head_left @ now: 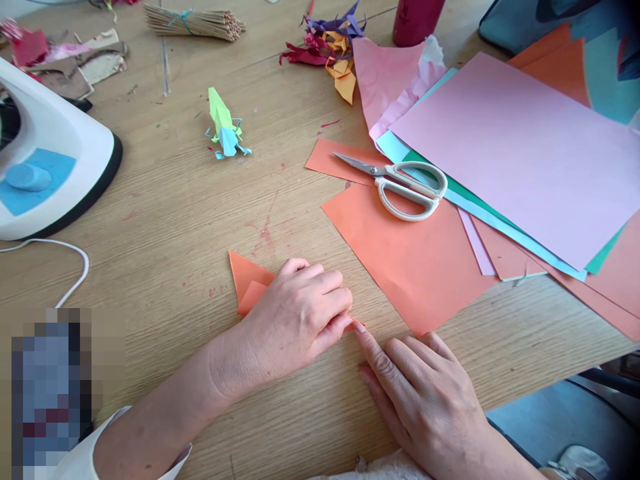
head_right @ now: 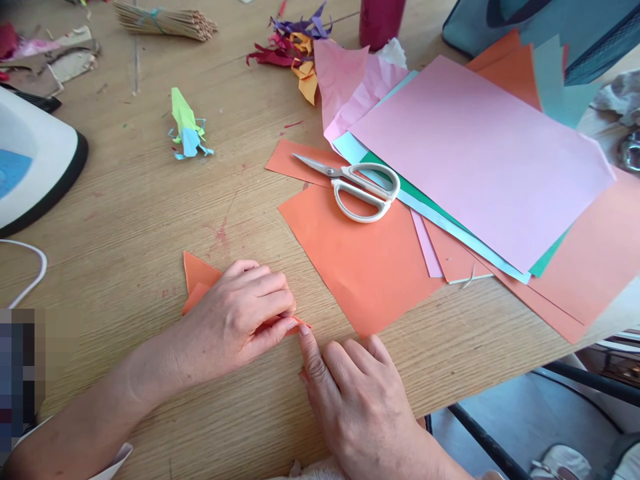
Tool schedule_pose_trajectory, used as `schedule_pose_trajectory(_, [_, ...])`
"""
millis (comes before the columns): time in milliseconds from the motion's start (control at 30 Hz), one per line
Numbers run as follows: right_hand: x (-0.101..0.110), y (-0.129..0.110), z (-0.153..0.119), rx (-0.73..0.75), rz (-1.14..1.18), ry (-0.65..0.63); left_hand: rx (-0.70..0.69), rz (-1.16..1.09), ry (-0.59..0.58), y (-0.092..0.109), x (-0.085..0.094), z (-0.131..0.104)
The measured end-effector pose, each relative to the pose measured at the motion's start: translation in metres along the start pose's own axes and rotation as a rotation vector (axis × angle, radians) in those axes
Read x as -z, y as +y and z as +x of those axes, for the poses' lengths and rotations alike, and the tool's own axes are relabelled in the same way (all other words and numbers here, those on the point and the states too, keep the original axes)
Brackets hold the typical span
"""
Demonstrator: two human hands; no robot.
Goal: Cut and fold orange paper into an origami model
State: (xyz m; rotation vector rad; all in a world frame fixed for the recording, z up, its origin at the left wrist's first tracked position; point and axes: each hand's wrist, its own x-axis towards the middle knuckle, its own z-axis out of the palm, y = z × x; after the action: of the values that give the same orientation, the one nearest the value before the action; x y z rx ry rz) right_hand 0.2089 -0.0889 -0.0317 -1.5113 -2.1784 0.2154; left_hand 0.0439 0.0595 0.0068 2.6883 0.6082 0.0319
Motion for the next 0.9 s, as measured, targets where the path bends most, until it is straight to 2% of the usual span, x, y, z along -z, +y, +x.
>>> schedule_pose_trajectory(900, [0.002,0.001,-0.009,-0.060,0.088,0.092,-0.020,0.019,0.008,-0.001,-0.001,-0.004])
